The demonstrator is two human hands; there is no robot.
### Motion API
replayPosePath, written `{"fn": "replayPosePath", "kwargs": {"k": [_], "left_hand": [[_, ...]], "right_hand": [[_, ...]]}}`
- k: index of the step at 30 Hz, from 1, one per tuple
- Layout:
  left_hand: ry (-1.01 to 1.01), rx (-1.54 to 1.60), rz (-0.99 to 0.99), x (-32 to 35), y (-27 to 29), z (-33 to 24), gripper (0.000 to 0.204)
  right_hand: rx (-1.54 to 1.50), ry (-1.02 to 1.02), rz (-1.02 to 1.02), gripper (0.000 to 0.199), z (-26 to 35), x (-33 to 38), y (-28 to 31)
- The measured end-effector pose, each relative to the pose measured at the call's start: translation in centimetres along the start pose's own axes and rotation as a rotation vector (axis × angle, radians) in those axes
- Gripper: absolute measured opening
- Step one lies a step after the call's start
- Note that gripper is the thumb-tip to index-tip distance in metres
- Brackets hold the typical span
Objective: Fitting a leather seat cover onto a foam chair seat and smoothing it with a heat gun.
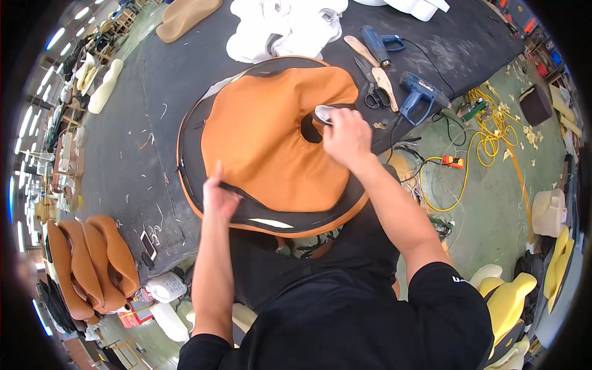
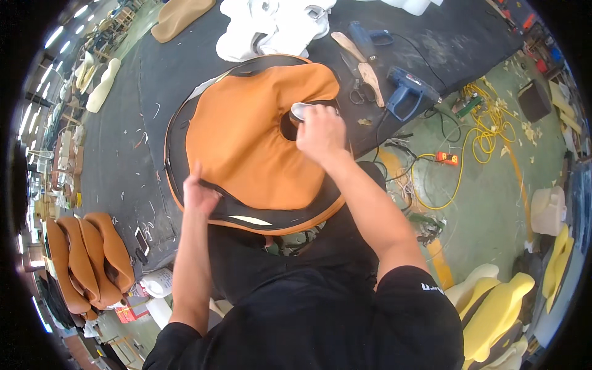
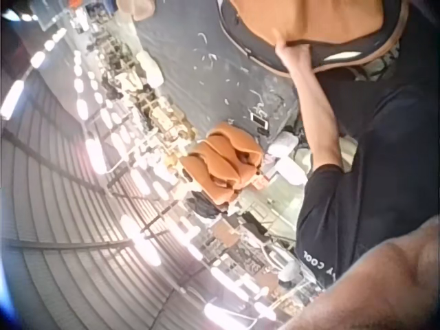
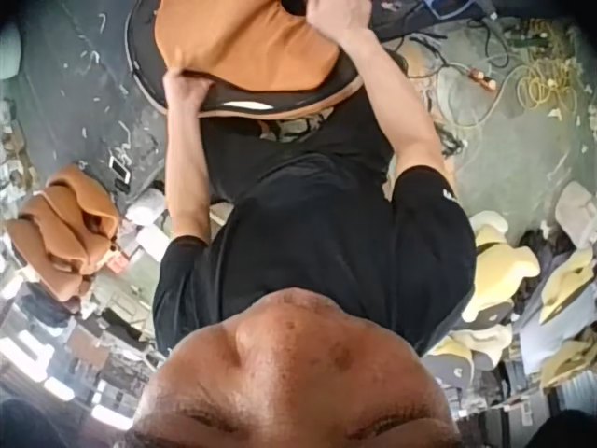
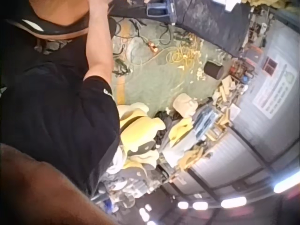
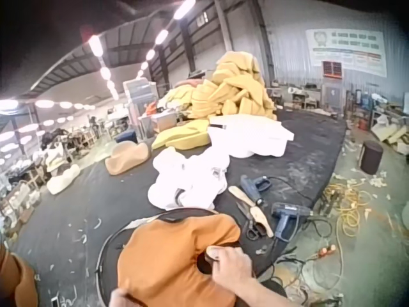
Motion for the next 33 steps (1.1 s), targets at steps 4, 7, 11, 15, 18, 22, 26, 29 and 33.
{"fn": "replayPosePath", "kwargs": {"k": [4,7,11,15,18,22,26,29,33], "left_hand": [[-0.011,-0.051,-0.089,-3.8,-4.9,-4.4,0.054],[-0.035,-0.005,-0.153,-8.9,-5.2,-6.3,0.039],[-0.873,-0.156,-0.211,-2.9,-12.6,-7.6,0.041],[-0.804,-0.37,-0.685,-9.1,3.1,-6.1,0.053],[-0.58,-0.629,-0.709,-4.8,1.5,-4.8,0.042],[-0.799,-0.965,-0.85,-5.7,3.8,-11.2,0.069],[-0.926,-1.511,-0.706,-8.4,-4.7,-11.7,0.121],[-0.848,-1.898,-0.768,-8.8,-9.8,-8.3,0.129],[-0.748,-1.939,-0.437,-8.2,-13.7,-4.8,0.114]], "right_hand": [[0.01,-0.097,0.167,0.063,2.5,-0.3,-2.3],[-0.014,-0.252,0.208,0.059,1.7,-2.2,-5.1],[-0.05,-0.234,0.096,0.037,-4.9,1.0,-8.4],[-0.131,-0.364,0.196,0.033,-3.7,0.6,-7.6],[-0.125,-0.496,0.165,0.031,-6.0,2.6,-6.3],[-0.128,-0.519,0.187,0.036,-6.3,3.2,-5.6],[-0.042,-0.488,0.166,0.036,-6.1,4.1,-5.8],[-0.057,-0.464,0.163,0.035,-5.5,4.1,-6.1],[-0.081,-0.443,0.114,0.034,-5.8,4.2,-6.5]]}}
Point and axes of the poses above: each hand's wrist, its own x-axis away from the middle knuckle, its own y-axis out of the back of the hand, z = x × y, the point moved 2 cm from there along -x, towards the middle knuckle, and after that the axes turned 14 degrees about -z, right-handed, at the moved point
